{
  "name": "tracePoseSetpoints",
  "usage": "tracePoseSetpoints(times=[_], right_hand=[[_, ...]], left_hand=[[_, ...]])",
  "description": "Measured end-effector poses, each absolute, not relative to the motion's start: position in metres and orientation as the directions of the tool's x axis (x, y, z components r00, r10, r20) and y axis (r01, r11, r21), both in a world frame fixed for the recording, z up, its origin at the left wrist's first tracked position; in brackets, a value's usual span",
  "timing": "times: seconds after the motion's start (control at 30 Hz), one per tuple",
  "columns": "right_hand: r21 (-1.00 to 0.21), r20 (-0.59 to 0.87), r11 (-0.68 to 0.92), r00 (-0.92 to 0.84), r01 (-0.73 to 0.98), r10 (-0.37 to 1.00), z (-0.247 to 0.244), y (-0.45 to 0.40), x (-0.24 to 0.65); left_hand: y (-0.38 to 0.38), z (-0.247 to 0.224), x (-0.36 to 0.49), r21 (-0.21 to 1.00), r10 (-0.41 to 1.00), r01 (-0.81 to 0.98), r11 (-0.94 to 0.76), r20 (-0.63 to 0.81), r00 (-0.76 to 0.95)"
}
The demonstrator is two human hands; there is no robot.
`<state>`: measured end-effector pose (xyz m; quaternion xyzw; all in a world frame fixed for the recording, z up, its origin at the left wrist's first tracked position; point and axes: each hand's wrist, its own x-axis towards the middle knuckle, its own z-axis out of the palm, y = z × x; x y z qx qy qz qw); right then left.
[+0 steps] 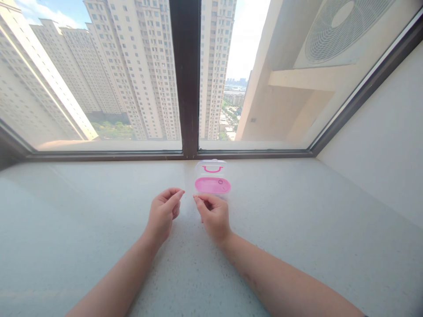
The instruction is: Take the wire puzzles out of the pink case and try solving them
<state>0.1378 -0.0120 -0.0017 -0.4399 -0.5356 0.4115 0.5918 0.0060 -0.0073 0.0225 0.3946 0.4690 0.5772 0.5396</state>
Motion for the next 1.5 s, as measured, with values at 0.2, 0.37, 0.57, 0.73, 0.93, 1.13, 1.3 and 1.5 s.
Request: tracePoseSetpoints(times=[0.2,0.37,0.57,0.73,0.93,1.13,1.3,1.5], right_hand=[[-0.962,0.272,0.274,0.097,-0.001,0.957,-0.0018,-0.0117,0.138],[-0.961,0.276,0.277,0.102,0.009,0.956,-0.0005,-0.0118,0.1384],[-0.958,0.287,0.288,0.114,0.011,0.951,-0.0011,-0.0118,0.1383],[-0.954,0.299,0.301,0.125,0.007,0.946,-0.0012,-0.0112,0.1379],[-0.951,0.308,0.309,0.129,0.011,0.943,-0.0026,-0.0108,0.1378],[-0.951,0.307,0.309,0.13,0.008,0.943,-0.0037,-0.011,0.1376],[-0.951,0.306,0.308,0.128,-0.001,0.944,-0.0037,-0.0102,0.1376],[-0.953,0.301,0.304,0.129,-0.004,0.945,-0.0038,-0.0101,0.137]], left_hand=[[-0.0083,0.0225,0.0073,0.968,0.995,-0.252,0.019,-0.043,-0.092],[-0.0084,0.0217,0.0074,0.973,0.996,-0.228,0.023,-0.04,-0.074],[-0.009,0.0203,0.0077,0.975,0.998,-0.223,0.02,-0.034,-0.06],[-0.0094,0.0193,0.0076,0.973,0.998,-0.229,0.025,-0.039,-0.058],[-0.0091,0.0174,0.006,0.974,0.998,-0.223,0.024,-0.035,-0.05],[-0.0093,0.017,0.0059,0.974,0.998,-0.225,0.023,-0.034,-0.044],[-0.0084,0.0164,0.0064,0.975,0.998,-0.221,0.021,-0.032,-0.045],[-0.0079,0.0166,0.0063,0.974,0.999,-0.225,0.026,-0.036,-0.039]])
